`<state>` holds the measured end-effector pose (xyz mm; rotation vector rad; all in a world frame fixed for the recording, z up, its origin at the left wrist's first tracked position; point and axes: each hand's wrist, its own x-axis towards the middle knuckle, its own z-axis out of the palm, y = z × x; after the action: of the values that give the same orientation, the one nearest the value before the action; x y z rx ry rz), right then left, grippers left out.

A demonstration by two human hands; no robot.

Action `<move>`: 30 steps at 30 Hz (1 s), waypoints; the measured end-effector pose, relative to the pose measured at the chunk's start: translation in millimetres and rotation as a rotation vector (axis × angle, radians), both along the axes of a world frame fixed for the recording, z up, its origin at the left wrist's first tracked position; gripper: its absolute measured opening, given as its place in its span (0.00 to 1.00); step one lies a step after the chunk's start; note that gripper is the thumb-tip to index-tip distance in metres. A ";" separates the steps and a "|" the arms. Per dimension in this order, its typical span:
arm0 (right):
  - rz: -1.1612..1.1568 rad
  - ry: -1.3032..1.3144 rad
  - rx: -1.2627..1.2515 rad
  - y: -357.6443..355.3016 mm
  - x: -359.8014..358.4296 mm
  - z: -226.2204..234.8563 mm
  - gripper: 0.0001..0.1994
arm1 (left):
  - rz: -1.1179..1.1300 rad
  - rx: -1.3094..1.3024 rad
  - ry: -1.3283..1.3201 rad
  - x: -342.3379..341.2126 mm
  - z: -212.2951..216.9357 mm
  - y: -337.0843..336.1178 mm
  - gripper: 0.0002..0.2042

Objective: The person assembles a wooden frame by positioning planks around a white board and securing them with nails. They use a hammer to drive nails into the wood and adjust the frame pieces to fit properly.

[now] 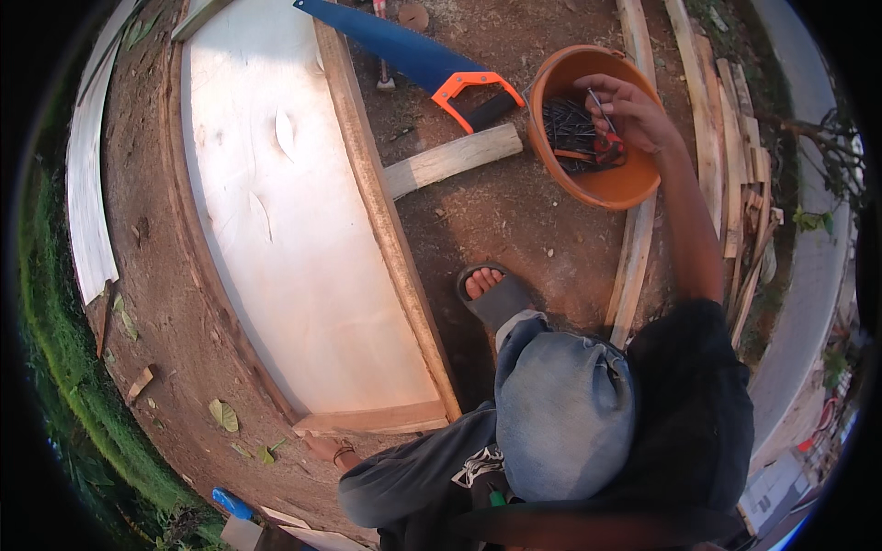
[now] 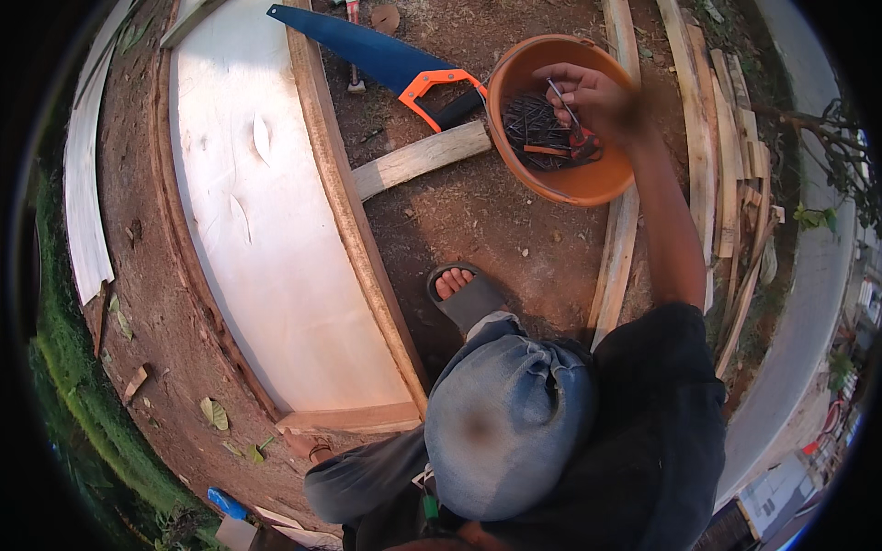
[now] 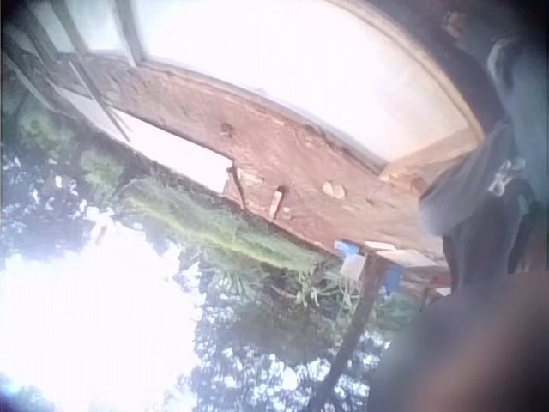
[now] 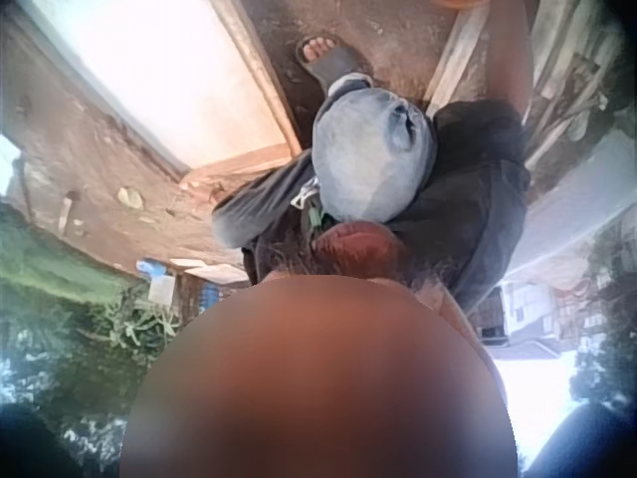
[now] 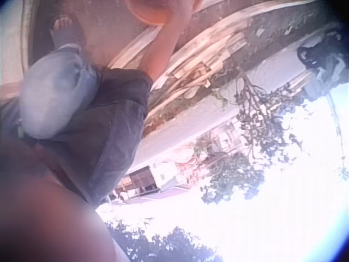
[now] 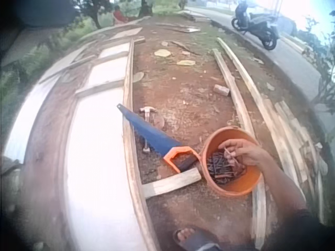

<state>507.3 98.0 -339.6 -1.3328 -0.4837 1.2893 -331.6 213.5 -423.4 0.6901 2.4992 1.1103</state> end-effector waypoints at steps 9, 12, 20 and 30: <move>0.201 -0.298 -0.133 175.9 -53.9 -2.9 0.12 | -0.056 -0.132 0.077 -24.9 -3.3 -28.2 0.23; 0.414 -0.935 -0.312 251.0 -104.8 -48.5 0.15 | 0.093 -0.004 -0.010 0.8 3.2 -36.9 0.21; 0.343 -1.353 -0.550 313.5 -146.9 -120.5 0.13 | 0.154 -0.175 -0.163 -7.2 16.7 -73.6 0.31; -0.050 -1.239 -0.494 302.0 -101.8 -122.6 0.33 | 0.220 -0.218 -0.162 20.1 36.5 -85.1 0.31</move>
<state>405.5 400.0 -462.2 -2.4941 -0.9797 0.3866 -311.4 128.4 -386.9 0.2596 2.5478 0.9029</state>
